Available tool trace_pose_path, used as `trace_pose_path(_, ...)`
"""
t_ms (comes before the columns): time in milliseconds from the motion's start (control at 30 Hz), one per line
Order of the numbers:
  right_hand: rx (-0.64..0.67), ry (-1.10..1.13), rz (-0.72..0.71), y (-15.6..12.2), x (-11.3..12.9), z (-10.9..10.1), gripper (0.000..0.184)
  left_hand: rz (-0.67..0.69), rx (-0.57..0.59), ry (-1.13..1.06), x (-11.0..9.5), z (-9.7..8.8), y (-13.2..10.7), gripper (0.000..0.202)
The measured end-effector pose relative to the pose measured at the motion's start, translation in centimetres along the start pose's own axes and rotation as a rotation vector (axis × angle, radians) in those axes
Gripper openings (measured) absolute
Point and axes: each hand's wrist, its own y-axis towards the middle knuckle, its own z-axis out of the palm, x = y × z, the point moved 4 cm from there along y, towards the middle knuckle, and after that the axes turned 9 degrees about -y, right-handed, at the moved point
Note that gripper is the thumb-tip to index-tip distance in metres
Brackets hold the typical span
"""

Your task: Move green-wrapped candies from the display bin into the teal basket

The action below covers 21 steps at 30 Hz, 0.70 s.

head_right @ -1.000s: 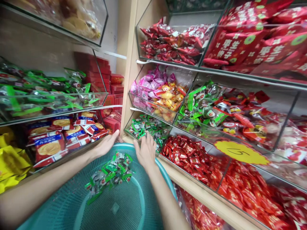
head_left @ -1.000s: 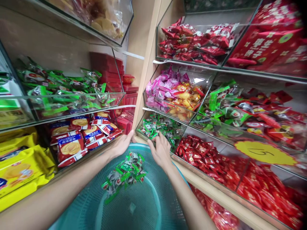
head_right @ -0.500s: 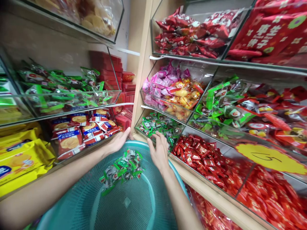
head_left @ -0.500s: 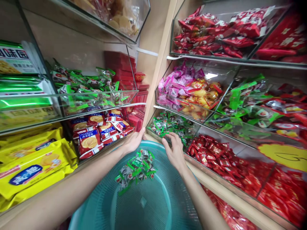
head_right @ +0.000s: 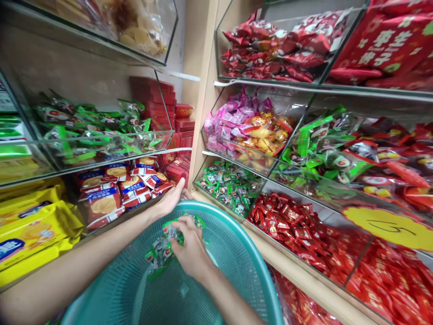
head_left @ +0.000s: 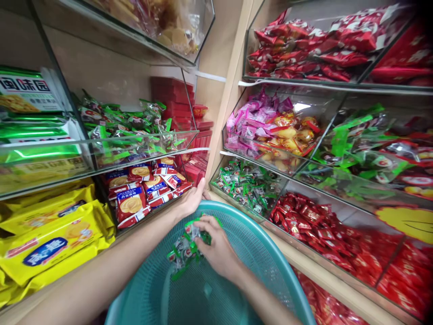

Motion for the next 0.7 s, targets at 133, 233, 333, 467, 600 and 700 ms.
trace_pose_path(133, 0.122, -0.112, 0.039, -0.4, -0.3, 2.5, 0.047, -0.01, 0.007, -0.027, -0.4, 0.0, -0.3, 0.086)
trace_pose_path(233, 0.142, -0.239, -0.007, -0.5, -0.2, 3.3, 0.05, -0.008, 0.012, -0.015, -0.6, 0.0, -0.5, 0.085)
trace_pose_path(333, 0.12, -0.387, -0.097, -0.3, 0.2, 3.4, 0.05, 0.003, 0.024, 0.005, -0.5, -0.1, -0.5, 0.085)
trace_pose_path(467, 0.077, -0.578, -0.167, -0.1, 1.1, 3.0, 0.04, 0.046, 0.024, 0.02, -0.3, -0.2, -0.3, 0.084)
trace_pose_path(600, 0.058, -0.698, -0.161, 0.0, 1.2, 2.8, 0.032, 0.07, 0.032, 0.028, -0.3, -0.2, -0.3, 0.083)
trace_pose_path(700, 0.044, -0.728, -0.178, -0.1, 1.0, 2.8, 0.03, 0.066, 0.025, 0.036, -0.5, -0.3, -0.3, 0.082)
